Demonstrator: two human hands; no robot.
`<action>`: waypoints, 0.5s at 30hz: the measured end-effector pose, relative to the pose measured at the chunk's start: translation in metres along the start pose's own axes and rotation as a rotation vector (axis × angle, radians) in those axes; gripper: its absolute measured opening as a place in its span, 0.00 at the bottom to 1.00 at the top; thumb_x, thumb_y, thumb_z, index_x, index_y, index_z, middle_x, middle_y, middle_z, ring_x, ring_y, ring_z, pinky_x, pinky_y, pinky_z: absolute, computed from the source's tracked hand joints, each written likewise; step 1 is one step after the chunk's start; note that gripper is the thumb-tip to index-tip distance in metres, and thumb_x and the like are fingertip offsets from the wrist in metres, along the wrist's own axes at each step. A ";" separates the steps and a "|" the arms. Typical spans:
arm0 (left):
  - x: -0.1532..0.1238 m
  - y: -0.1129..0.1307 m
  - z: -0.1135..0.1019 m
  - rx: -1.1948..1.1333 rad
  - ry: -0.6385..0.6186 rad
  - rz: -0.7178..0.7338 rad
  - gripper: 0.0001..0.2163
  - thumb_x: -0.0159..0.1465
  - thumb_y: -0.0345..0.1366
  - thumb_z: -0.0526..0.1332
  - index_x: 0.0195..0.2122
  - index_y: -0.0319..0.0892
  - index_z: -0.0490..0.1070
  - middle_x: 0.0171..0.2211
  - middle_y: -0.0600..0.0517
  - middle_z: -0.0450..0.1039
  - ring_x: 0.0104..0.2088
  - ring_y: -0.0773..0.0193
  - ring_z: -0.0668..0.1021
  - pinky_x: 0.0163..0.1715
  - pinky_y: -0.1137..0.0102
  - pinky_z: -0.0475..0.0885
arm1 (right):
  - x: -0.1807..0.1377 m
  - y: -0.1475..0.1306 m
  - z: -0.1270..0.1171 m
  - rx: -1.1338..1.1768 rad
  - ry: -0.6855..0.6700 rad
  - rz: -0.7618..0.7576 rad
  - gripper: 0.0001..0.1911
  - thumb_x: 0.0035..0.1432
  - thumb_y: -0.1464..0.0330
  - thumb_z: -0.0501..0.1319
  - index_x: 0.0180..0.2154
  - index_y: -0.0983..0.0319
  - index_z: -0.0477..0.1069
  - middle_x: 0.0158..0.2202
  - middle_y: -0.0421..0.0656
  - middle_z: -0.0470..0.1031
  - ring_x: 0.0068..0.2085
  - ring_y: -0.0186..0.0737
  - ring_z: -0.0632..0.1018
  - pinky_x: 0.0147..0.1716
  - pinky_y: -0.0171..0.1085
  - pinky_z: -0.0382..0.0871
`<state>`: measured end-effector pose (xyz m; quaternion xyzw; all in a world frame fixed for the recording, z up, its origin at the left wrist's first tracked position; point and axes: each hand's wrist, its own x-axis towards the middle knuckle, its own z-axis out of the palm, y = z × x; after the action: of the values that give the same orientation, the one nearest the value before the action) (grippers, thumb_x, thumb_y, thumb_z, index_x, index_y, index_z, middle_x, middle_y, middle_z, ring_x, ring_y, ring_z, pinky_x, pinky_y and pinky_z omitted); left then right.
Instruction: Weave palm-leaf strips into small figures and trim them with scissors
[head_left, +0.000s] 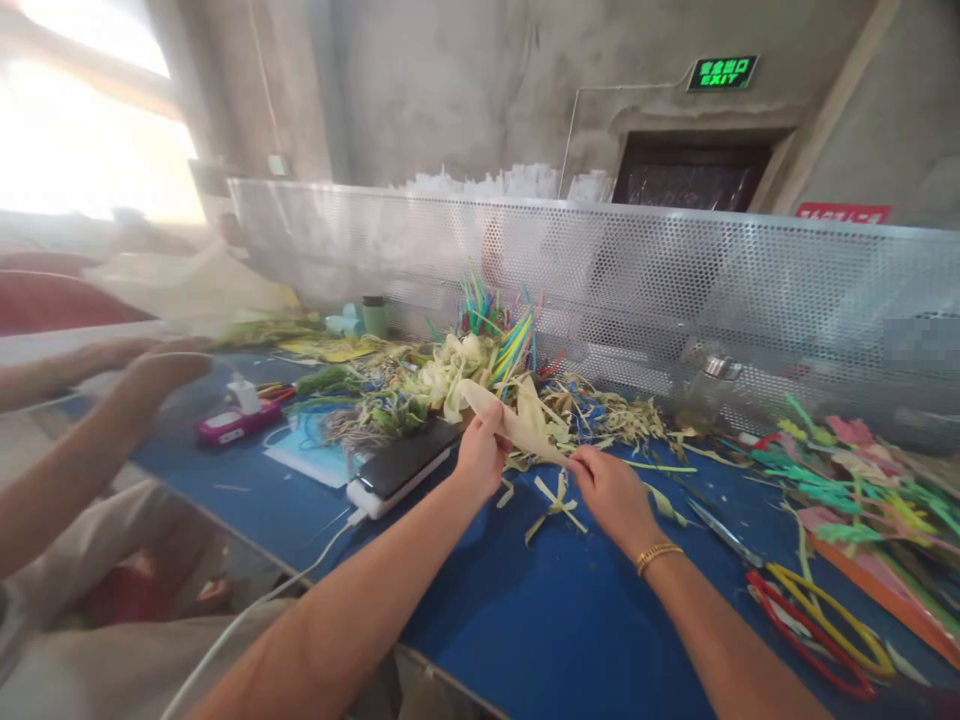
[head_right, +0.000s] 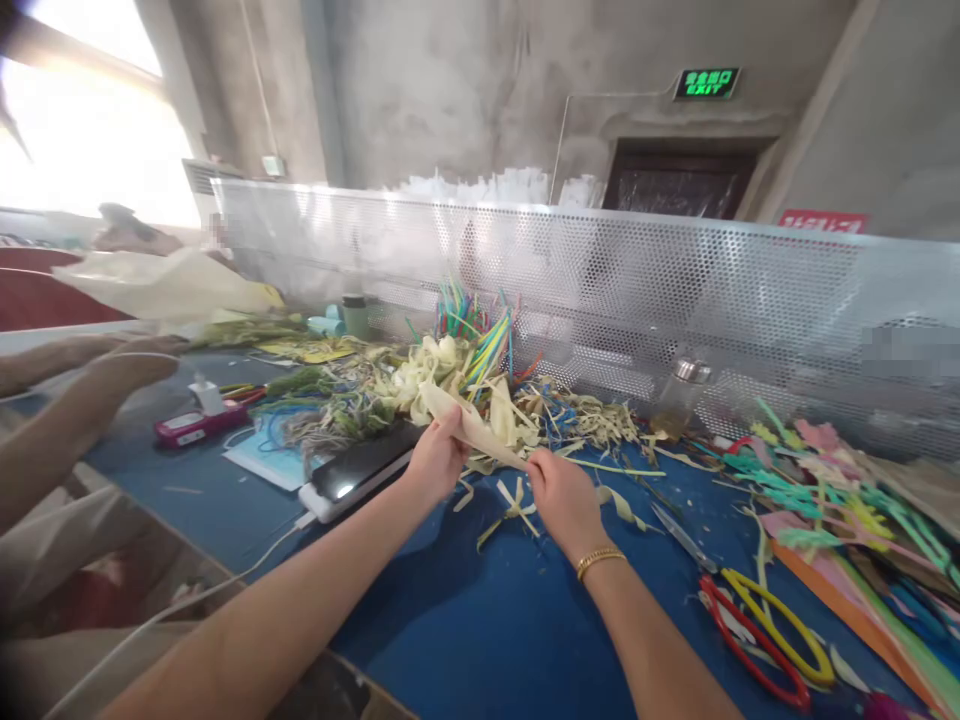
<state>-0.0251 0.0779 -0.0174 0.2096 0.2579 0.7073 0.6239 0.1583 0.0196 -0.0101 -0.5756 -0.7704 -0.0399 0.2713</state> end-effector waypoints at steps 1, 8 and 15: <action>0.001 0.001 0.000 0.001 0.011 0.009 0.11 0.53 0.39 0.68 0.32 0.40 0.70 0.26 0.55 0.72 0.21 0.73 0.71 0.17 0.79 0.62 | 0.002 0.002 -0.002 -0.024 -0.012 0.004 0.11 0.63 0.65 0.52 0.32 0.59 0.71 0.28 0.40 0.75 0.30 0.38 0.73 0.28 0.34 0.55; 0.003 0.002 0.001 0.026 0.039 -0.018 0.10 0.56 0.40 0.66 0.34 0.41 0.70 0.30 0.54 0.74 0.28 0.68 0.75 0.27 0.75 0.69 | -0.001 0.035 -0.055 -0.184 -0.124 0.106 0.09 0.59 0.64 0.55 0.31 0.58 0.73 0.29 0.41 0.77 0.32 0.39 0.75 0.29 0.35 0.56; -0.002 -0.002 0.002 0.124 -0.001 -0.079 0.15 0.51 0.44 0.68 0.34 0.41 0.70 0.27 0.54 0.72 0.25 0.67 0.74 0.24 0.74 0.68 | -0.084 0.111 -0.105 -0.247 -0.073 0.386 0.06 0.41 0.65 0.64 0.18 0.56 0.68 0.21 0.44 0.74 0.28 0.49 0.74 0.28 0.40 0.57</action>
<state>-0.0224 0.0760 -0.0173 0.2377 0.3090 0.6648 0.6372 0.3142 -0.0555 0.0119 -0.7422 -0.6445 -0.0604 0.1735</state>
